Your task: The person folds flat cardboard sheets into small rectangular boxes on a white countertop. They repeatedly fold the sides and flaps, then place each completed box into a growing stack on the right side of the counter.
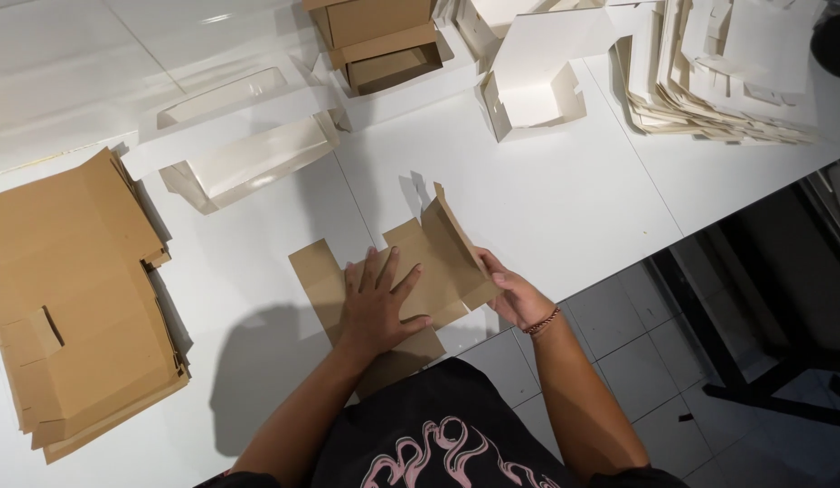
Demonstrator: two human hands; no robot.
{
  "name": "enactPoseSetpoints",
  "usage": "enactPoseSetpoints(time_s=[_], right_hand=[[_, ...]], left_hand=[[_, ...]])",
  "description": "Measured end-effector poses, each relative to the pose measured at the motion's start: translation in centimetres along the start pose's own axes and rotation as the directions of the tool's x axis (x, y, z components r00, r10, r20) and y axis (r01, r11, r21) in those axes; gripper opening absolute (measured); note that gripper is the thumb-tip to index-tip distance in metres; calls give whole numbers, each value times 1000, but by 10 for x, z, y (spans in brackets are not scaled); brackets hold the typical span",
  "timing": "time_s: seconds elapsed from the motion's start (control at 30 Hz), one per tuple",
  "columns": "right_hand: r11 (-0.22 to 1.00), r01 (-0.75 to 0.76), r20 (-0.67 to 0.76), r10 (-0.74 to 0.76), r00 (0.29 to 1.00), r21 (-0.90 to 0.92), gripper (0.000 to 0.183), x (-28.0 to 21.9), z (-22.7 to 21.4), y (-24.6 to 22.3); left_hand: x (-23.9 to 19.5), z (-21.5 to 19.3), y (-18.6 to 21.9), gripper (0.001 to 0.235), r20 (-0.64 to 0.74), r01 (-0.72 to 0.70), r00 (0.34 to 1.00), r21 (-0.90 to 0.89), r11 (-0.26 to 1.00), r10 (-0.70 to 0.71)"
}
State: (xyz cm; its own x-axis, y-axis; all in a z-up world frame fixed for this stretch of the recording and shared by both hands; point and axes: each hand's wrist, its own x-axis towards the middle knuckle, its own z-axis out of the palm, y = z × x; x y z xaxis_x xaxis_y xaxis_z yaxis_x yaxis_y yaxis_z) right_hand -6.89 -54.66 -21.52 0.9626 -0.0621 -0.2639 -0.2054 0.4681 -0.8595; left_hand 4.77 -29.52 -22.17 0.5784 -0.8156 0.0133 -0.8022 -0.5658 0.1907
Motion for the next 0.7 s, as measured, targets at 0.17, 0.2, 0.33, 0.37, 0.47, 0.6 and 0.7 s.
enactPoseSetpoints(time_s=[0.17, 0.2, 0.33, 0.37, 0.47, 0.6, 0.7], right_hand=[[989, -32, 52, 24, 998, 145, 90, 7, 19, 0], [999, -30, 110, 26, 994, 34, 99, 8, 30, -10], [888, -2, 68, 38, 997, -460, 77, 16, 72, -20], [792, -44, 60, 102, 993, -609, 89, 17, 91, -25], [415, -99, -35, 159, 987, -905, 97, 23, 109, -7], [-268, -91, -127, 122, 984, -959, 92, 28, 118, 25], [-343, -63, -58, -23, 998, -937, 90, 31, 106, 54]], left_hand=[[7, -29, -2, 84, 310, -30, 951, 83, 996, 2], [8, -32, -3, 85, 353, -51, 935, 96, 994, 14], [6, -22, -12, 89, 365, -21, 931, 8, 1000, 17], [4, -7, -17, 102, 218, 22, 976, -218, 976, 27], [2, 11, -28, 99, 18, 102, 993, -621, 777, -117], [3, 30, -44, 84, -190, -32, 931, -894, 447, -313], [-7, 4, -30, 75, -163, 34, 983, -262, 964, -79]])
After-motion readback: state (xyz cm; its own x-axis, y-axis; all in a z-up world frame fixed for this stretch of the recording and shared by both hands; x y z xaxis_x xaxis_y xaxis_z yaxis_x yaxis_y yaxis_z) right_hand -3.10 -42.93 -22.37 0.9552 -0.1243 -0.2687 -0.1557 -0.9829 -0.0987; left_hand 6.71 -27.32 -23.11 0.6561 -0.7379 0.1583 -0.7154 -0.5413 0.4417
